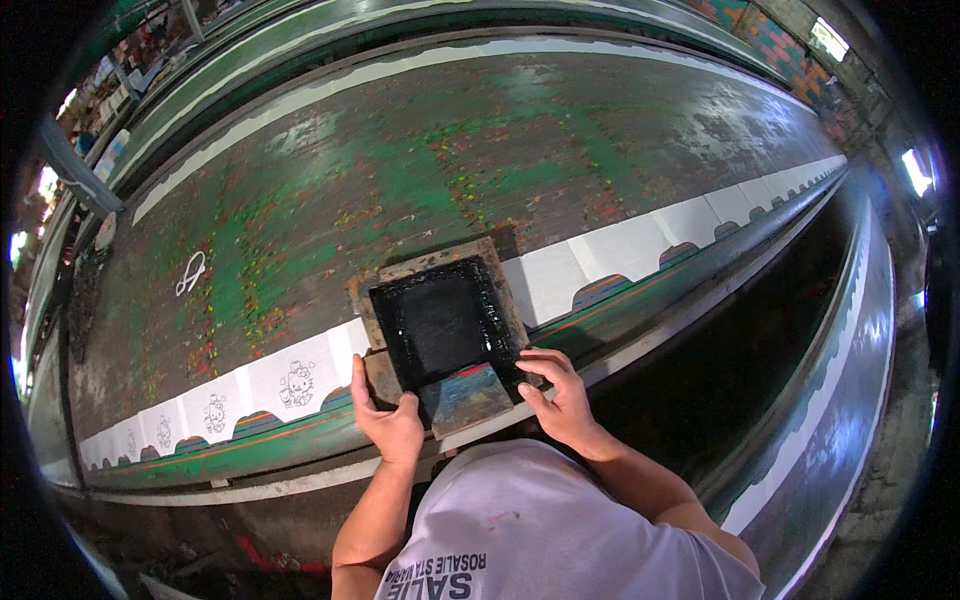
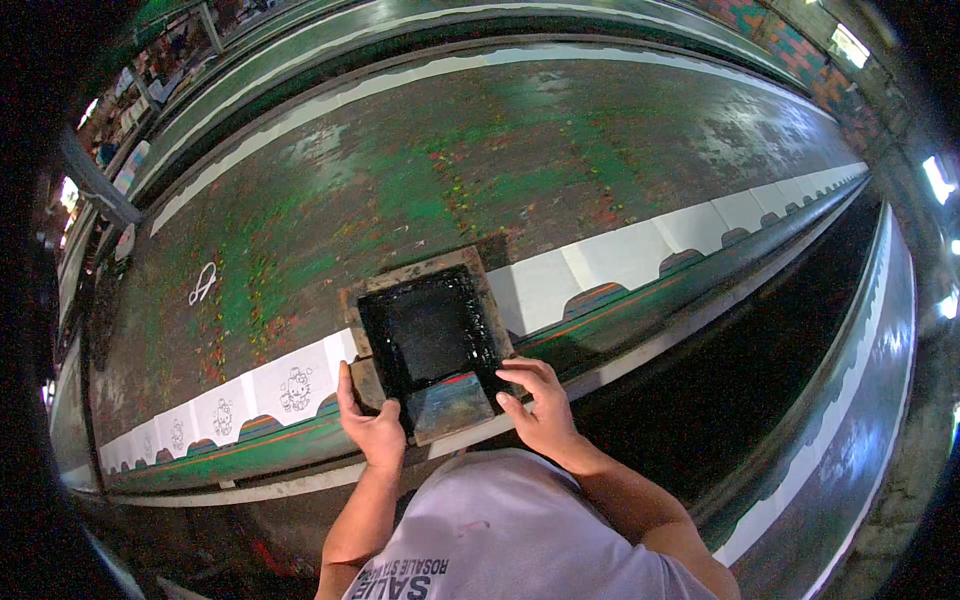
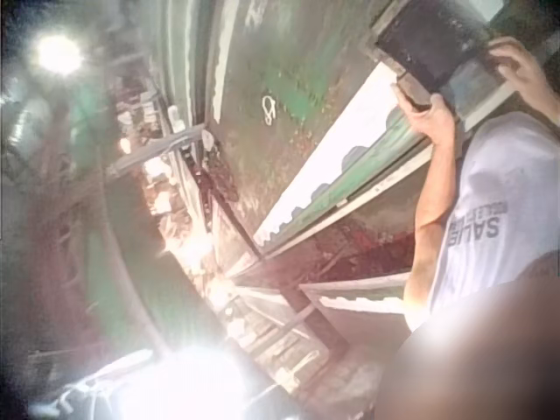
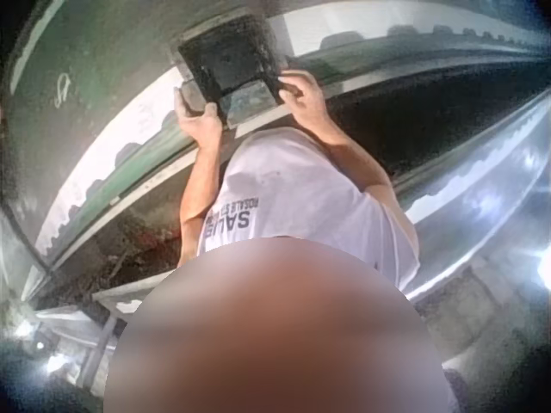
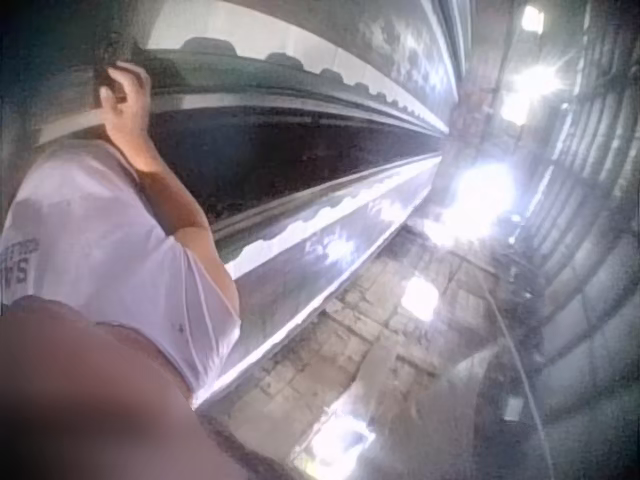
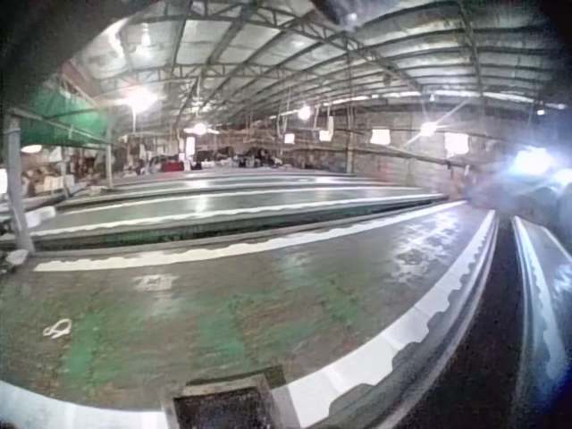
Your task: The person holds a screen-printing frame over a long sheet of paper with repeated cartoon motifs and uses a squeegee to push ink across the mesh. The person repeatedly repositions the frame and wipes the squeegee while continuing to print along the sheet.
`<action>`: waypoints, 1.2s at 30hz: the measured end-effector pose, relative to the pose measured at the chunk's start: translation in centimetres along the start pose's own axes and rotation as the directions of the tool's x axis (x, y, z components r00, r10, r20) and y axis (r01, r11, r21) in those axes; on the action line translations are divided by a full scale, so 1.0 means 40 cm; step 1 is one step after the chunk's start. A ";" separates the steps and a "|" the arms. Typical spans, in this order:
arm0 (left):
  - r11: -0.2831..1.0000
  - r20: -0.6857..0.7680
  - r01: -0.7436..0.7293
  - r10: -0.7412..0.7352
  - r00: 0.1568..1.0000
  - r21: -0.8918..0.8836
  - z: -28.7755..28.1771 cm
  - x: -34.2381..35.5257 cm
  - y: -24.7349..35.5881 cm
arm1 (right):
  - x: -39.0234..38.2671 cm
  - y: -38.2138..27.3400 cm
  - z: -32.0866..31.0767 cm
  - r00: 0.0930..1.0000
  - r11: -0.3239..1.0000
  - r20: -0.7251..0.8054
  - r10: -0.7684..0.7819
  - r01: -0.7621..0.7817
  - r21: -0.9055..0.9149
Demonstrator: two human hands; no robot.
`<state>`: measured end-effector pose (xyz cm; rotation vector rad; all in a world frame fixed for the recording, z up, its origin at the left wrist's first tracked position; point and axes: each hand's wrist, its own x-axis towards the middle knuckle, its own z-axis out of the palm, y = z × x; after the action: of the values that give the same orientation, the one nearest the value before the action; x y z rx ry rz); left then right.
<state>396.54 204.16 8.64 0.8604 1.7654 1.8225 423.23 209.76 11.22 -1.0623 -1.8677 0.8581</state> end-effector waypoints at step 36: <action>0.912 0.119 -0.212 0.181 0.976 0.350 0.427 -0.112 0.091 | 0.130 0.130 -0.409 0.832 0.865 0.472 -0.291 0.439 -0.242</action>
<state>412.11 212.80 11.40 1.2806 2.0579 1.5688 437.77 219.25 15.76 -0.6913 -2.5606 0.5672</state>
